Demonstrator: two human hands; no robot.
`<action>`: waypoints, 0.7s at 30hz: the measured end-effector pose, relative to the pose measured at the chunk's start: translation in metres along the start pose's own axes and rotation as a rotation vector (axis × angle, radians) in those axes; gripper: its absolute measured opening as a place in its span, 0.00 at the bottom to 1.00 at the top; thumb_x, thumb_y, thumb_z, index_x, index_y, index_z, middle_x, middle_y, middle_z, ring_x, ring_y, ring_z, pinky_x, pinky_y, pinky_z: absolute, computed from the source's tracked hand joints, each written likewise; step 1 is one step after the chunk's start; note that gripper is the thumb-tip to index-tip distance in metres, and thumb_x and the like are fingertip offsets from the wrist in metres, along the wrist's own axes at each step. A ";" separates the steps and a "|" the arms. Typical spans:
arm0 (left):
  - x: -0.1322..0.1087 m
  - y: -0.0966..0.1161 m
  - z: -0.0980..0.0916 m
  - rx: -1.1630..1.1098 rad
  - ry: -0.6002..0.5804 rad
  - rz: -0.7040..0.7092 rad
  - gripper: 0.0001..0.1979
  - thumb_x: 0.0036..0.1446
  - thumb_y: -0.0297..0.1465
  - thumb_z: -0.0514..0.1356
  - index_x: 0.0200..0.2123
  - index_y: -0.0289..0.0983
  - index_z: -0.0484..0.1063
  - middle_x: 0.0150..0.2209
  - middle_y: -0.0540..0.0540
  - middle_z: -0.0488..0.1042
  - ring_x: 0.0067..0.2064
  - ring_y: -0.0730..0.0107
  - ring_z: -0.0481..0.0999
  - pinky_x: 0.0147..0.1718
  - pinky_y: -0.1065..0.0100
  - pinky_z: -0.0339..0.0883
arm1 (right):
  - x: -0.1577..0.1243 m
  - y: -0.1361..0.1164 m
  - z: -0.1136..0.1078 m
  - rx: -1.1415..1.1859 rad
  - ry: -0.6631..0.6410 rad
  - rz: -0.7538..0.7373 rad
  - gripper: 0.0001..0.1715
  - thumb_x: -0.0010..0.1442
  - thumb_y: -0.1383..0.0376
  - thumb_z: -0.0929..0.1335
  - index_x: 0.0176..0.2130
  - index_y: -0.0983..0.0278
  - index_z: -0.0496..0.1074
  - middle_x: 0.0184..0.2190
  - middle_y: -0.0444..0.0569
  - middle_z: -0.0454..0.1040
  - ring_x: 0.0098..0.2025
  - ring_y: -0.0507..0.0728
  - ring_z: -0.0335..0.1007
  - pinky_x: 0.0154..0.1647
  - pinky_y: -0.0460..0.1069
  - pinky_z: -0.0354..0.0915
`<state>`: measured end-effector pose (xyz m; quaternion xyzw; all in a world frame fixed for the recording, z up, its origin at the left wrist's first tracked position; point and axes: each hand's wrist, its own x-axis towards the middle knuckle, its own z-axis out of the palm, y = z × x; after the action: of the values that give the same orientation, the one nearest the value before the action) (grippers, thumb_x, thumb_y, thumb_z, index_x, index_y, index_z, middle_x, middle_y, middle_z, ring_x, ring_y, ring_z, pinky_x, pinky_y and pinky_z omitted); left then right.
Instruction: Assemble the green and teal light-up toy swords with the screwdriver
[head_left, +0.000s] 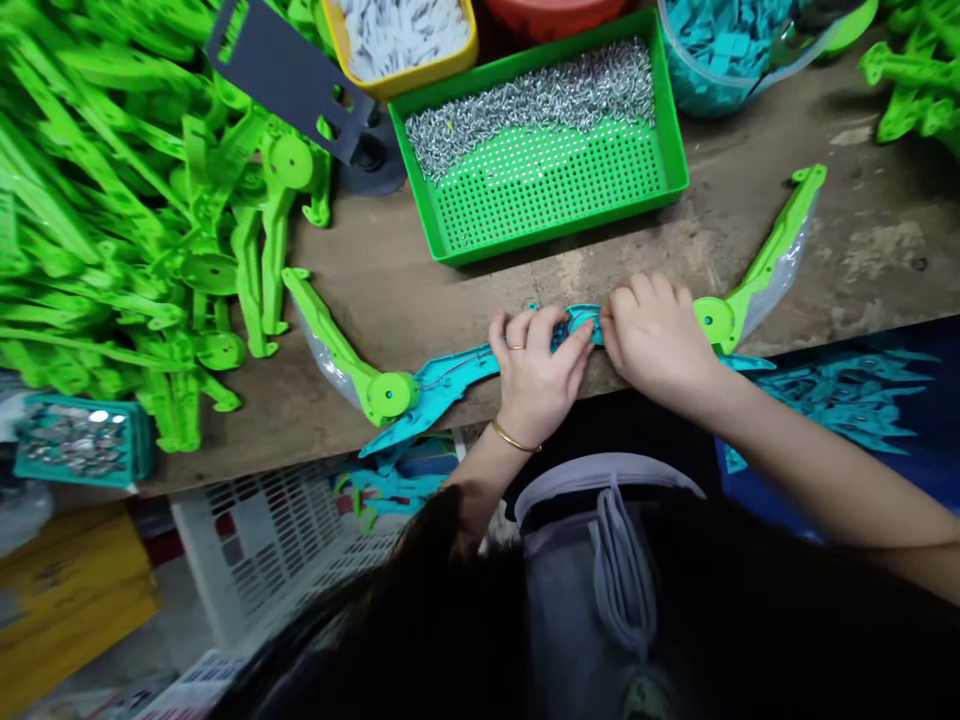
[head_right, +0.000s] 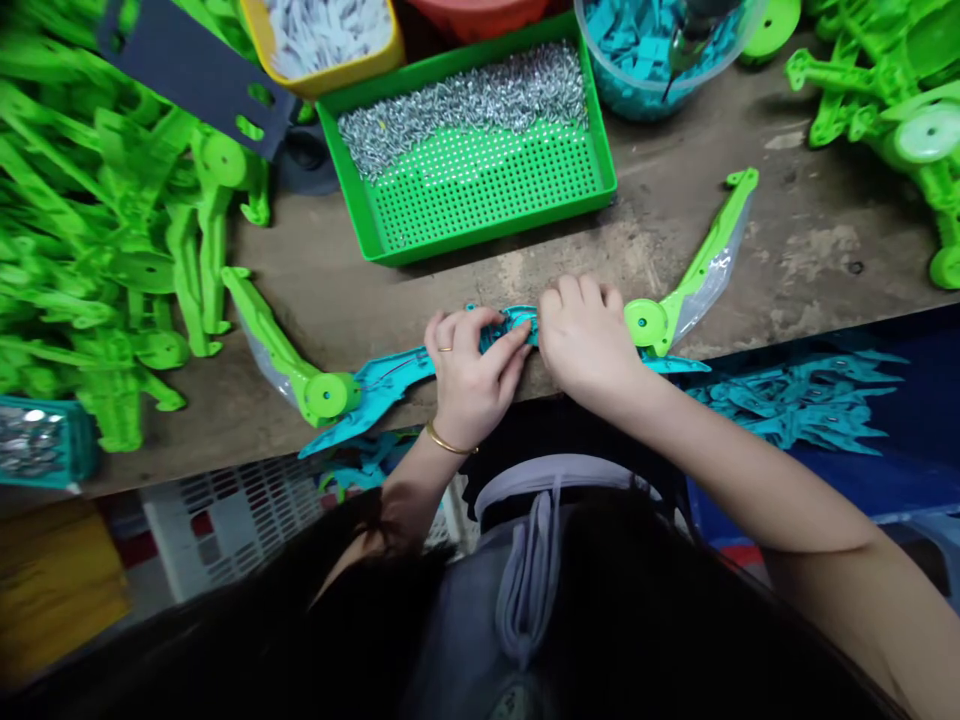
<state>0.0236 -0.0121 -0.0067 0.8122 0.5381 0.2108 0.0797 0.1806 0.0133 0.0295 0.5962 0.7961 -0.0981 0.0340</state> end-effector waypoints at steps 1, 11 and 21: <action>0.000 0.000 0.000 0.004 0.011 0.005 0.13 0.64 0.37 0.55 0.46 0.46 0.77 0.47 0.42 0.74 0.51 0.57 0.67 0.59 0.47 0.52 | 0.000 0.001 -0.001 0.015 -0.014 -0.013 0.17 0.66 0.65 0.57 0.43 0.71 0.69 0.44 0.62 0.70 0.47 0.66 0.61 0.46 0.58 0.56; 0.001 0.002 -0.001 0.058 0.060 0.020 0.11 0.62 0.36 0.58 0.45 0.45 0.78 0.45 0.42 0.75 0.50 0.57 0.67 0.58 0.46 0.54 | 0.008 0.007 -0.003 0.016 -0.015 -0.064 0.17 0.65 0.64 0.58 0.42 0.70 0.71 0.42 0.59 0.71 0.46 0.64 0.61 0.44 0.56 0.53; -0.001 0.003 0.000 -0.006 -0.031 -0.058 0.13 0.62 0.37 0.57 0.48 0.48 0.76 0.48 0.44 0.74 0.52 0.55 0.66 0.60 0.44 0.49 | 0.009 -0.003 -0.004 0.030 0.007 -0.050 0.17 0.64 0.68 0.56 0.42 0.70 0.71 0.41 0.62 0.70 0.47 0.68 0.60 0.44 0.61 0.54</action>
<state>0.0256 -0.0143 -0.0063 0.7991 0.5596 0.1975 0.0966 0.1755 0.0213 0.0320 0.5769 0.8093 -0.1088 0.0201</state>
